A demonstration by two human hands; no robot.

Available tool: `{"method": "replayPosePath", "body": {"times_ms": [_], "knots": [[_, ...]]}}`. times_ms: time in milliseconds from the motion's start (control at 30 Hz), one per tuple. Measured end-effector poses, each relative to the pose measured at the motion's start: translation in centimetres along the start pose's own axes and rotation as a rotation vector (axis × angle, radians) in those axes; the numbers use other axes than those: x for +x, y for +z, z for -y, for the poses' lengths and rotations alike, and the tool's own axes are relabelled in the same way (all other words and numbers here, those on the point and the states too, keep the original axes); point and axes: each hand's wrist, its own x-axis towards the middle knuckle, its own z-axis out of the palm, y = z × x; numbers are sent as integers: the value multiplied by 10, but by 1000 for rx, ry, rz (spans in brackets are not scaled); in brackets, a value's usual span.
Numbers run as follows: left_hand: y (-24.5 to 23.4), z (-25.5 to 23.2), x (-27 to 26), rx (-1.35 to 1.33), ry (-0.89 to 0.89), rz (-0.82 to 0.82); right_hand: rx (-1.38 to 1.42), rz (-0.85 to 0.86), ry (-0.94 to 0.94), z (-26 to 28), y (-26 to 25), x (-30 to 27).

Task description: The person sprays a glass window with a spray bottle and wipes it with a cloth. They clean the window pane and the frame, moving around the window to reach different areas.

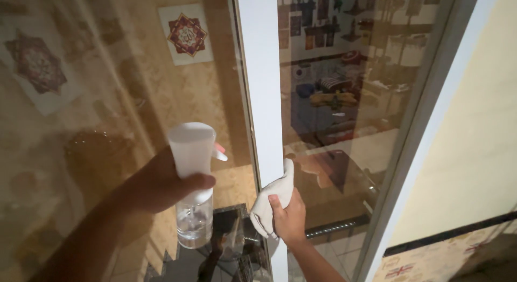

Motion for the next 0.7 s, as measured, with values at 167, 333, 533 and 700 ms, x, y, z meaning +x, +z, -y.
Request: {"method": "replayPosePath", "body": {"times_ms": [167,333,533,700], "knots": [[-8,-8,5,132,112,-9,-112,-101,-92,18,0,12],[-14,-31,10,109,118,-30,-130,-68,-49,76,-16,50],[-5,-117,-3,111,-256,-212,-154,-77,-228,133,-38,81],[-22,-130,11,159,-44,-214,-131,-37,-358,121,-30,74]]}}
